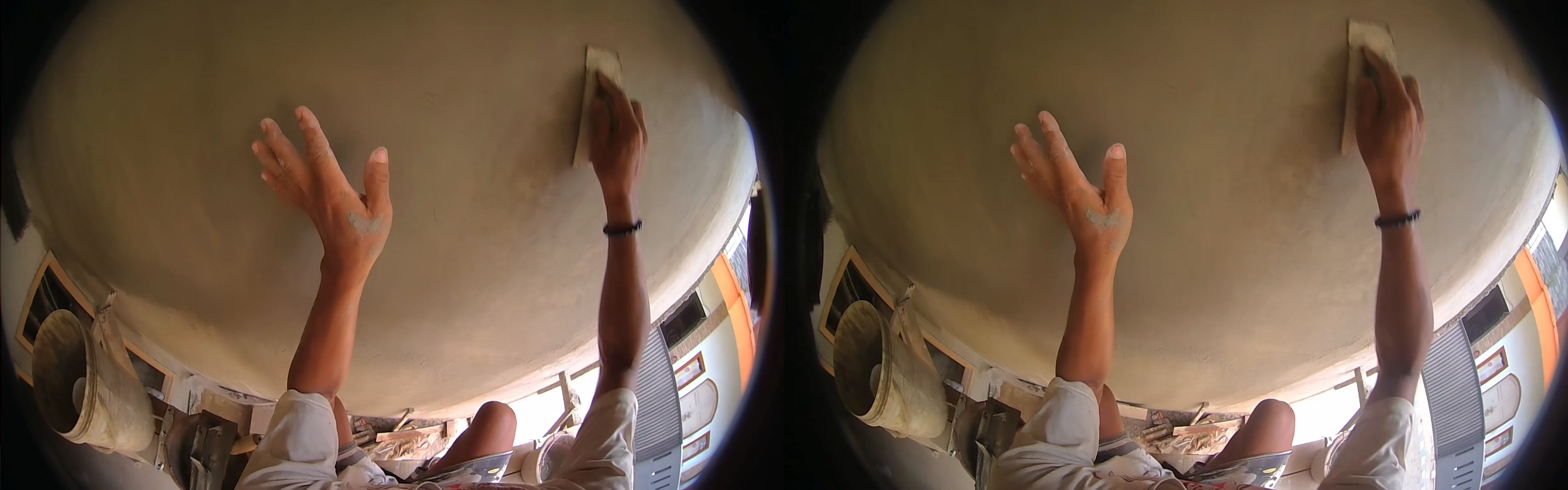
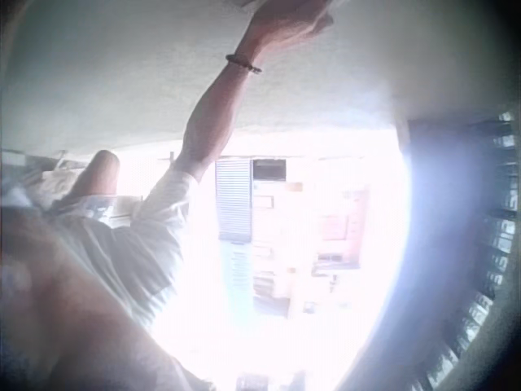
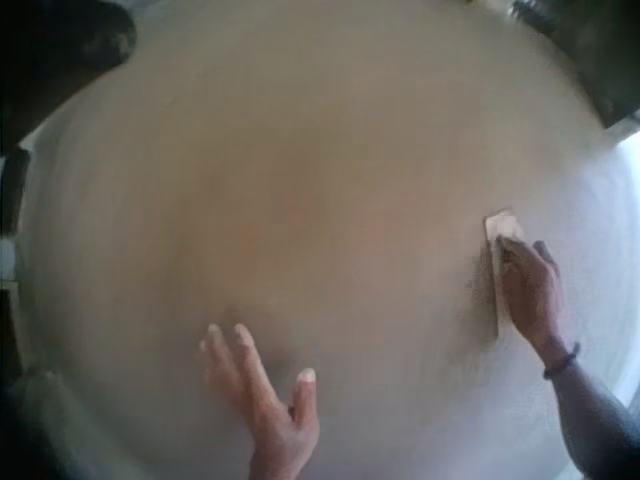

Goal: The person applies plaster to a wall using a float, periodically picking up more mixture from a bucket with a trowel and smoothing it onto the surface.

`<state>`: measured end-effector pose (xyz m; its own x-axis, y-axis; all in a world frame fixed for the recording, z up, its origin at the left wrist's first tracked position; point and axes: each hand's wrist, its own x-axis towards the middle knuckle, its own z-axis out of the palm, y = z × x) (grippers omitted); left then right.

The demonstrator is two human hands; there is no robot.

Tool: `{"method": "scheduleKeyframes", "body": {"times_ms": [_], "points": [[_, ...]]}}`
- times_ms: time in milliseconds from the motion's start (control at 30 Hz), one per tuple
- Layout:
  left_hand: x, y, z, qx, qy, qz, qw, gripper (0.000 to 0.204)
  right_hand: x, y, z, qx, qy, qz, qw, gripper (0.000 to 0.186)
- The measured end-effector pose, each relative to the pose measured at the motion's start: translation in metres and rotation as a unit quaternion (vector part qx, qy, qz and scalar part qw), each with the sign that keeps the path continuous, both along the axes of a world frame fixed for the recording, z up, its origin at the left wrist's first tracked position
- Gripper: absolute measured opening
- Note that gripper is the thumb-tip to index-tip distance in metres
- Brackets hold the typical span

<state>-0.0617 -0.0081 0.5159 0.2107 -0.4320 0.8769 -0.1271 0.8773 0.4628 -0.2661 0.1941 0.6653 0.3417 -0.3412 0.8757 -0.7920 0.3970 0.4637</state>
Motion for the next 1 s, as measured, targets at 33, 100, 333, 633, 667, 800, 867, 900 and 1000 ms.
{"method": "scheduleKeyframes", "body": {"times_ms": [33, 100, 333, 633, 667, 800, 867, 900, 1000], "points": [[-0.004, 0.004, -0.002, -0.001, -0.005, -0.004, 1.000, 0.082, 0.015, -0.020, -0.013, 0.003, -0.006, -0.011, 1.000, 0.033], [0.000, 0.004, 0.000, -0.012, -0.016, 0.008, 1.000, 0.082, 0.053, -0.075, -0.043, -0.001, -0.020, -0.013, 1.000, 0.035], [-0.007, 0.014, 0.003, 0.012, -0.039, 0.004, 0.999, 0.082, -0.029, 0.051, -0.156, 0.131, -0.115, -0.017, 0.985, 0.041], [-0.028, 0.037, -0.010, -0.050, -0.099, -0.010, 0.994, 0.081, 0.000, 0.034, -0.259, 0.296, -0.080, -0.063, 0.950, 0.046], [-0.034, 0.043, -0.006, -0.060, -0.104, -0.017, 0.993, 0.081, -0.040, 0.076, -0.267, 0.310, -0.074, -0.100, 0.943, 0.041], [-0.042, 0.064, 0.004, -0.101, -0.118, -0.011, 0.988, 0.082, -0.073, 0.091, -0.131, -0.074, -0.176, -0.007, 0.982, 0.038], [-0.057, 0.078, -0.001, -0.114, -0.140, -0.015, 0.983, 0.082, -0.041, 0.047, -0.097, -0.107, -0.126, -0.019, 0.986, 0.037], [-0.062, 0.084, 0.000, -0.123, -0.150, -0.014, 0.981, 0.082, -0.019, 0.032, -0.129, -0.047, -0.149, -0.014, 0.988, 0.040], [-0.078, 0.093, -0.009, -0.173, -0.225, -0.014, 0.959, 0.081, -0.009, 0.046, -0.260, 0.211, -0.162, -0.034, 0.963, 0.046]]}}
